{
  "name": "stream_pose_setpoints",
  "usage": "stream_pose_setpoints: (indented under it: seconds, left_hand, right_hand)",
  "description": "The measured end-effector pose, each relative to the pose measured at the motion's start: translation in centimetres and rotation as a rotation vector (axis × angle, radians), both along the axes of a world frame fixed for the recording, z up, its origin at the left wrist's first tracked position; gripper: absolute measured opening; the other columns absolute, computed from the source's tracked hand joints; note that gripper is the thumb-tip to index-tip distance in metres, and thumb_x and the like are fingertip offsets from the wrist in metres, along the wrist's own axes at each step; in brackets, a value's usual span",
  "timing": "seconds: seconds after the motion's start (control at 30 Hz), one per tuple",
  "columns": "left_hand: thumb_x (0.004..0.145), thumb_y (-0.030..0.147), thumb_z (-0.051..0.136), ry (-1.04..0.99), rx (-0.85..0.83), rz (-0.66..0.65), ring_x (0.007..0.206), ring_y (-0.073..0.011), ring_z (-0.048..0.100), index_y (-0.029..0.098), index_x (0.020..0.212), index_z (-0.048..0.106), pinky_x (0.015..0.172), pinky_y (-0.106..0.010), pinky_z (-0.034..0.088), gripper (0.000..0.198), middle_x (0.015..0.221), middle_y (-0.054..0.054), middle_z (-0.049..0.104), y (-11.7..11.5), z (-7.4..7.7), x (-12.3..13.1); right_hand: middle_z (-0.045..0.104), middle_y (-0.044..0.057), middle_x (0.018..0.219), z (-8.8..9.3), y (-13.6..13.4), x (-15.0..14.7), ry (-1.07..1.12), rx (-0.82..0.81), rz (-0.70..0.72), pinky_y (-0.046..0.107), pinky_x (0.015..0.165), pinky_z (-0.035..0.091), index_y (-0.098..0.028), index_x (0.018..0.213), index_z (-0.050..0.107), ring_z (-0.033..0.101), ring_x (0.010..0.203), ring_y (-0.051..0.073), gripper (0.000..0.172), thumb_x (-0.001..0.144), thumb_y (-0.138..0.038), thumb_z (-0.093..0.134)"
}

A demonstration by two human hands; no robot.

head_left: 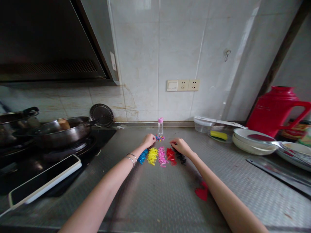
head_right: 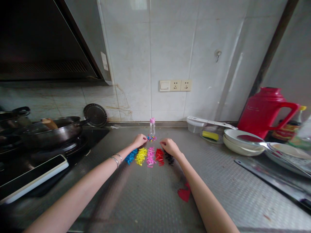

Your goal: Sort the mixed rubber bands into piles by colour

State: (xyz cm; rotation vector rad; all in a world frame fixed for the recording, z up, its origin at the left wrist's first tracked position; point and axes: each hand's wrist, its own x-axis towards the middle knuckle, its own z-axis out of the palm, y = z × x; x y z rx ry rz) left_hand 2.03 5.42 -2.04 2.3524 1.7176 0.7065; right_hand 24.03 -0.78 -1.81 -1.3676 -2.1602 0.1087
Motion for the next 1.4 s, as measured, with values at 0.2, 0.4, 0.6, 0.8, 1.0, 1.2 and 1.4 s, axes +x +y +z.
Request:
stream_pose_setpoints:
  seconds: [0.2,0.4,0.6,0.8,1.0,1.2,1.4]
  left_hand:
    - [0.069,0.025,0.05,-0.016,0.012,-0.005,0.061,-0.0137,0.055,0.017,0.074,0.069,0.059,-0.023,0.038,0.022,0.072,-0.007,0.066,0.0,-0.1,-0.1]
    - [0.068,0.025,0.051,-0.054,0.047,-0.077,0.062,-0.0128,0.055,0.015,0.074,0.069,0.059,-0.021,0.038,0.021,0.072,-0.007,0.066,0.6,0.2,-0.3]
    - [0.068,0.026,0.051,-0.12,0.053,-0.146,0.062,-0.0123,0.054,0.013,0.071,0.068,0.06,-0.021,0.037,0.022,0.068,-0.006,0.065,1.1,1.2,-0.9]
    - [0.069,0.024,0.052,-0.121,0.055,-0.184,0.064,-0.0126,0.054,0.012,0.072,0.068,0.061,-0.021,0.038,0.02,0.071,-0.006,0.065,0.8,1.8,-1.4]
    - [0.068,0.021,0.053,-0.103,0.06,-0.203,0.068,-0.0134,0.054,0.012,0.071,0.068,0.065,-0.022,0.038,0.018,0.073,-0.006,0.065,-0.2,1.9,-0.5]
    - [0.067,0.017,0.053,-0.077,0.023,-0.435,0.068,-0.0123,0.055,0.014,0.071,0.068,0.068,-0.021,0.039,0.016,0.073,-0.004,0.064,-2.7,1.4,2.5]
    - [0.066,0.018,0.053,-0.047,0.029,-0.553,0.07,-0.0126,0.055,0.015,0.075,0.068,0.07,-0.021,0.04,0.017,0.074,-0.004,0.064,-3.8,1.1,4.4]
  right_hand:
    - [0.065,0.004,0.086,0.0,0.0,0.0,-0.005,0.0,-0.011,0.021,0.073,0.039,-0.019,0.086,0.066,0.055,0.079,0.014,0.025,0.073,-0.022,0.045]
    - [0.064,0.003,0.088,0.0,0.0,0.1,0.005,0.002,-0.022,0.021,0.072,0.04,-0.02,0.086,0.065,0.055,0.08,0.014,0.024,0.073,-0.023,0.045]
    - [0.064,0.003,0.086,-0.1,0.2,0.2,0.01,-0.012,-0.03,0.021,0.072,0.04,-0.02,0.087,0.066,0.055,0.078,0.014,0.025,0.073,-0.024,0.046]
    - [0.064,0.003,0.085,-0.1,0.1,0.2,0.012,-0.012,-0.045,0.02,0.071,0.04,-0.02,0.086,0.066,0.056,0.077,0.013,0.024,0.072,-0.025,0.047]
    - [0.064,0.003,0.086,0.3,-0.1,0.3,0.007,-0.014,-0.056,0.02,0.069,0.04,-0.021,0.086,0.066,0.056,0.078,0.014,0.023,0.072,-0.025,0.047]
    - [0.063,0.002,0.087,0.5,-0.2,0.7,-0.036,0.023,-0.131,0.021,0.073,0.039,-0.023,0.085,0.065,0.054,0.082,0.014,0.022,0.073,-0.028,0.048]
    - [0.063,0.002,0.087,0.4,-0.5,1.1,-0.026,0.034,-0.161,0.021,0.072,0.038,-0.022,0.084,0.065,0.054,0.082,0.014,0.022,0.074,-0.027,0.046]
